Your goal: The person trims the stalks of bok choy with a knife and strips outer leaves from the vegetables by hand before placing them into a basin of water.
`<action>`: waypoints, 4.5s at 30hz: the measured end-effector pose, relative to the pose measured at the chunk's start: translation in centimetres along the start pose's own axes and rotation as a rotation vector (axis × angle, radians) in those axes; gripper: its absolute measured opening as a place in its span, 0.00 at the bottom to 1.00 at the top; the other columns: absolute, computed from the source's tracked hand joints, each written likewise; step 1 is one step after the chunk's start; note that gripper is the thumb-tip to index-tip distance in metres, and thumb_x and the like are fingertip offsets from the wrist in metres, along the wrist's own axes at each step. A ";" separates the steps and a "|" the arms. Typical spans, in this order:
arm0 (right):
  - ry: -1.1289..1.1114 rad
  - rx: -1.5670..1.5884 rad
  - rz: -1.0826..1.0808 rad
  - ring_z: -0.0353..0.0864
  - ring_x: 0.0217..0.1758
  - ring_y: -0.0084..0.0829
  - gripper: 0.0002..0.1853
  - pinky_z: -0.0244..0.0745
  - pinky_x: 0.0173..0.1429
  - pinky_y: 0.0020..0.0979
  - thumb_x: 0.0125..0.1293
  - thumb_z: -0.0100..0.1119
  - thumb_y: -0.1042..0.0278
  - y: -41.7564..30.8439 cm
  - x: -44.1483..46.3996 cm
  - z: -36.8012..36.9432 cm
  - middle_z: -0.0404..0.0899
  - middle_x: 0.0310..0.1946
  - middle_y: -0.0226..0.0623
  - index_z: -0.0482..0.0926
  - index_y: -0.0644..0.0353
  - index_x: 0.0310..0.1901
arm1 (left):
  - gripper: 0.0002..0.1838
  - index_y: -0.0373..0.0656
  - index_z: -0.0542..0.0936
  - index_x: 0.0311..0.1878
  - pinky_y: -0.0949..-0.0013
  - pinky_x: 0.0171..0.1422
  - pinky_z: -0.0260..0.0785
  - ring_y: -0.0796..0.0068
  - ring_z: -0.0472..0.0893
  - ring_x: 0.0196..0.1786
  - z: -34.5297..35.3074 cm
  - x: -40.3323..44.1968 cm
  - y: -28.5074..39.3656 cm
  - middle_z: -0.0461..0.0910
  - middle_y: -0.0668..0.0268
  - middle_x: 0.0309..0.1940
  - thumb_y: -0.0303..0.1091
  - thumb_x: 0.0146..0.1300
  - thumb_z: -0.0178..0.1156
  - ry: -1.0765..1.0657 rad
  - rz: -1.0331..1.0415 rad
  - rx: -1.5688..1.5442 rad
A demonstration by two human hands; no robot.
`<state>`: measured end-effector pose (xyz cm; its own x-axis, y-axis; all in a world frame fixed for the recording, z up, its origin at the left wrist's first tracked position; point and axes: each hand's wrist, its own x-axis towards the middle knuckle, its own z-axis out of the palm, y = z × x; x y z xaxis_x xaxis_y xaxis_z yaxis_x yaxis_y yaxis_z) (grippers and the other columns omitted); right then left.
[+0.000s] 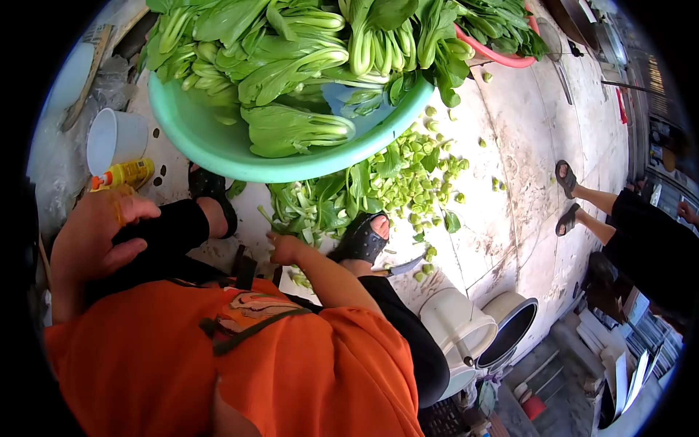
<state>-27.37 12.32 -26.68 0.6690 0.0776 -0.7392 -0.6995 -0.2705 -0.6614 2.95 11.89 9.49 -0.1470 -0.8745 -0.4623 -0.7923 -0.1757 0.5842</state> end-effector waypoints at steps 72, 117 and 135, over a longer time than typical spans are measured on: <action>0.419 -0.653 0.296 0.79 0.53 0.51 0.31 0.73 0.58 0.43 0.57 0.64 0.49 -8.7 -3.4 -27.0 0.80 0.49 0.56 0.75 0.64 0.56 | 0.19 0.43 0.76 0.51 0.56 0.46 0.71 0.54 0.81 0.43 -5.1 5.4 -8.9 0.82 0.57 0.36 0.34 0.54 0.62 -0.163 -0.144 0.039; 1.314 -0.360 -0.436 0.79 0.37 0.36 0.22 0.77 0.41 0.34 0.50 0.72 0.66 -22.7 -19.9 -28.0 0.76 0.35 0.38 0.78 0.57 0.48 | 0.32 0.31 0.74 0.56 0.67 0.54 0.71 0.66 0.81 0.45 -3.0 18.2 2.3 0.81 0.54 0.43 0.39 0.49 0.70 0.471 0.004 -0.875; 1.031 -0.060 -0.152 0.84 0.33 0.30 0.12 0.78 0.40 0.30 0.56 0.66 0.68 -20.2 -20.6 -30.2 0.84 0.36 0.40 0.83 0.61 0.41 | 0.25 0.35 0.71 0.56 0.64 0.50 0.77 0.68 0.82 0.44 -6.2 18.3 -0.9 0.80 0.58 0.44 0.31 0.57 0.66 0.465 -0.043 -1.246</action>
<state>-19.38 -12.78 5.74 0.6587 -0.7344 -0.1638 -0.5955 -0.3757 -0.7101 4.65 -6.71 4.64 0.2772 -0.8858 -0.3721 0.3136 -0.2827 0.9065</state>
